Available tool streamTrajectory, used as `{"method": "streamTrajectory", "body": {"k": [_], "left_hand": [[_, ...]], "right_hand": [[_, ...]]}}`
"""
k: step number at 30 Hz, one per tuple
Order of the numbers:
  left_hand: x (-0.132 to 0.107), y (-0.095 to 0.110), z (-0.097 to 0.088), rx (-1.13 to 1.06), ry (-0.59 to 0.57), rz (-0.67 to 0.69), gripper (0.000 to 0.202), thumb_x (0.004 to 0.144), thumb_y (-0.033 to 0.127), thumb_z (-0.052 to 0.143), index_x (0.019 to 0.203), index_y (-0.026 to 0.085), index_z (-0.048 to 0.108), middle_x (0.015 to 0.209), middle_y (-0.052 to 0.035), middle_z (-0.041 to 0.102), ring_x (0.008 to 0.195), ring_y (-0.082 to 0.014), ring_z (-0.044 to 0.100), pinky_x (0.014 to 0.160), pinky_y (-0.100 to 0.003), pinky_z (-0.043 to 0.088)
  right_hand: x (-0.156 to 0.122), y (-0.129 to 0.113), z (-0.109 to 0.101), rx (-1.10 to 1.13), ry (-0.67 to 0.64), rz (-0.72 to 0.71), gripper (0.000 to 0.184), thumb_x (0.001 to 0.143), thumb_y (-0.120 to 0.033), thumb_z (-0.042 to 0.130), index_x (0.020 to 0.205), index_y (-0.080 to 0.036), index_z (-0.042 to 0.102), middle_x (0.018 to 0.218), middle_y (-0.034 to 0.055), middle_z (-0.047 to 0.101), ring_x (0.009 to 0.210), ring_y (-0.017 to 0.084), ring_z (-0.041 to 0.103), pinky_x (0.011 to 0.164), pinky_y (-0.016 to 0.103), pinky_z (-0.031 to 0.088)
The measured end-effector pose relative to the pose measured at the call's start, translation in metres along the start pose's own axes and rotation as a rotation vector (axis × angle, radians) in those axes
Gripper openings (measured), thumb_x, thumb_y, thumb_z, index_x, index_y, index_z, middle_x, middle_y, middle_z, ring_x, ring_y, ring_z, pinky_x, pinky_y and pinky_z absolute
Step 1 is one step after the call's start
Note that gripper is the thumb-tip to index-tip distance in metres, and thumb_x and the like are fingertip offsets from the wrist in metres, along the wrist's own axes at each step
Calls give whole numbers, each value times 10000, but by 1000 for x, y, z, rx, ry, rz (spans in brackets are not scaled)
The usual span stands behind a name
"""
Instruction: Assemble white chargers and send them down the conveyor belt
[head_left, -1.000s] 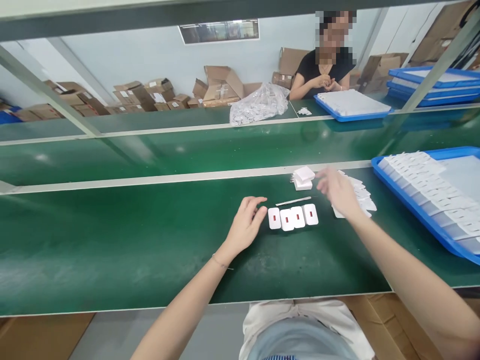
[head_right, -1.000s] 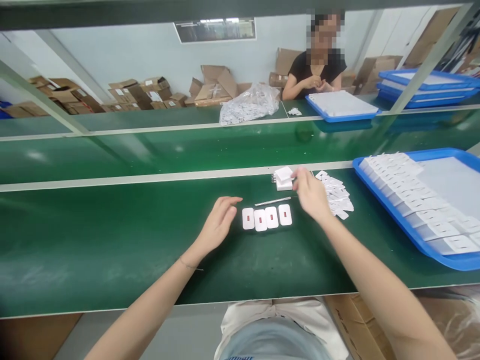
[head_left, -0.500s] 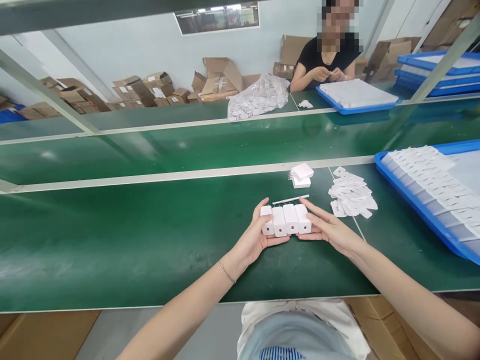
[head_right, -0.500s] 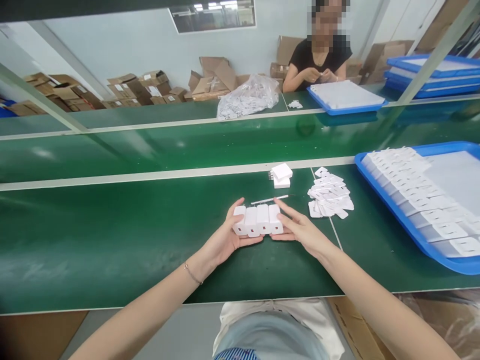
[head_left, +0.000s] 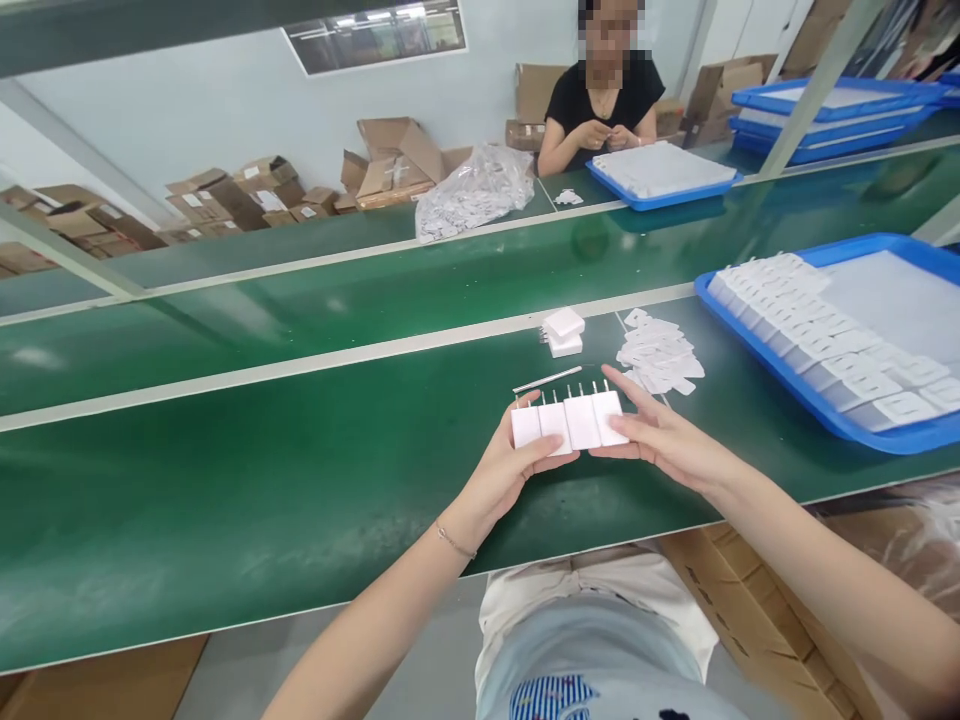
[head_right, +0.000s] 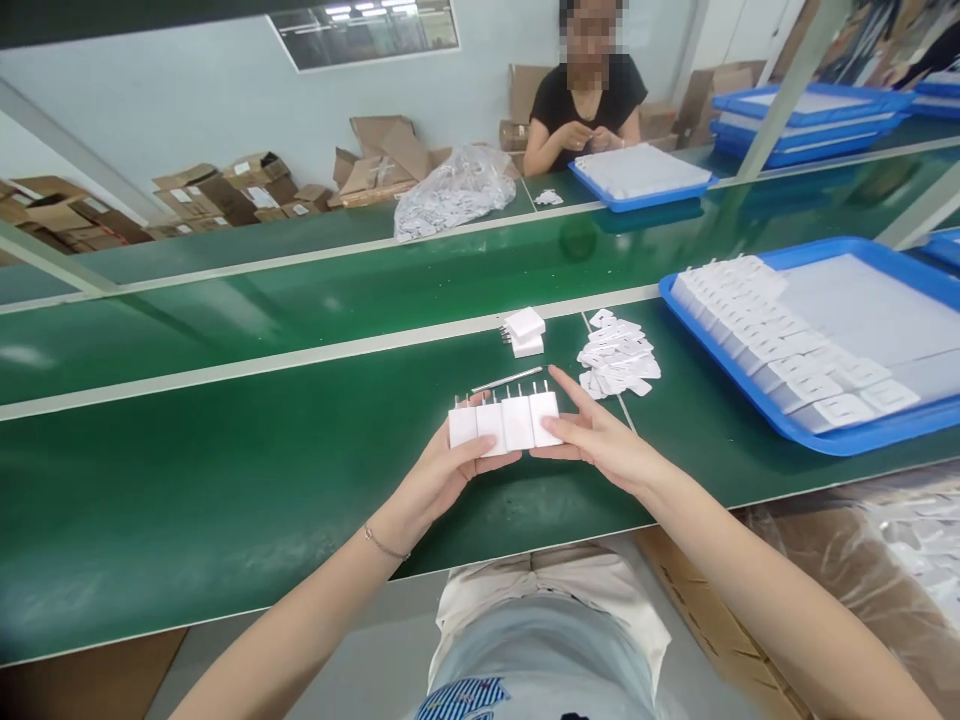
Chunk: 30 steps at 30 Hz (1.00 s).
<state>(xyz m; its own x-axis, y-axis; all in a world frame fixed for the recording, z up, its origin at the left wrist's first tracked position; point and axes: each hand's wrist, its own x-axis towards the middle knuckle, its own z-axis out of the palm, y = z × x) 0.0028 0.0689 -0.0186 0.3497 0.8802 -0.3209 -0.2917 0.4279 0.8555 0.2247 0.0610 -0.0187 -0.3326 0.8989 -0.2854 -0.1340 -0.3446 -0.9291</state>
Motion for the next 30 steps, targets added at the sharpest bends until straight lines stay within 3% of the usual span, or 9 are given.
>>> {"method": "streamTrajectory", "body": {"k": [3,6,8,11,15,20,25,30], "left_hand": [[2,-8,8,-96,-3,-49,560,780,168,730,1294,172,507,1313,-122,625,1184,-289,634,1032,-494,562],[0,-13,11,-154,15,-60,494,797,142,718,1259,172,544,1277,-120,655,1123,-284,666,1034,-516,555],[-3,-16,13,-186,15,-53,486,801,131,718,1255,172,551,1258,-117,667,1089,-277,680,1029,-526,555],[-8,-18,13,-236,13,-46,508,771,101,734,1241,166,553,1230,-113,679,1061,-277,689,1013,-535,563],[-12,-22,13,-289,-7,-61,542,738,105,760,1234,173,553,1206,-103,687,1056,-271,688,986,-511,582],[-18,-22,13,-299,-45,-48,641,675,130,826,1250,196,549,1193,-82,680,1037,-256,685,922,-454,618],[-32,-22,14,-319,-40,-40,728,657,149,851,1301,229,521,1159,-51,690,976,-224,697,893,-421,633],[-46,-24,21,-417,-37,-48,784,668,145,849,1359,240,491,1149,-61,718,978,-217,709,797,-321,655]], "right_hand": [[-6,1,-2,-64,-11,-48,745,930,-495,633,1568,-377,269,1400,39,578,1189,214,639,1037,411,564],[-8,4,-5,-155,-48,-97,837,834,-466,761,1540,-355,324,1588,58,347,1192,242,620,991,418,593],[-8,5,-5,-208,-42,-147,876,780,-424,817,1512,-351,341,1618,69,269,1107,230,643,907,417,630],[-7,7,-6,-313,-11,-225,780,782,-441,808,1431,-324,391,1497,92,439,1071,244,638,806,404,639],[-11,4,-4,-523,6,-355,693,774,-422,821,1346,-300,449,1234,77,628,1171,275,592,919,423,573],[-14,0,-3,-640,-17,-567,781,800,-380,815,1466,-336,408,1222,77,632,1123,255,621,966,441,536],[-15,-6,0,-829,-127,-895,280,894,-305,732,1170,-285,686,1198,84,620,1117,232,608,866,351,541],[-22,-22,8,-882,-182,-1002,184,921,-312,702,1098,-261,701,1156,84,589,1028,210,617,780,314,531]]}}
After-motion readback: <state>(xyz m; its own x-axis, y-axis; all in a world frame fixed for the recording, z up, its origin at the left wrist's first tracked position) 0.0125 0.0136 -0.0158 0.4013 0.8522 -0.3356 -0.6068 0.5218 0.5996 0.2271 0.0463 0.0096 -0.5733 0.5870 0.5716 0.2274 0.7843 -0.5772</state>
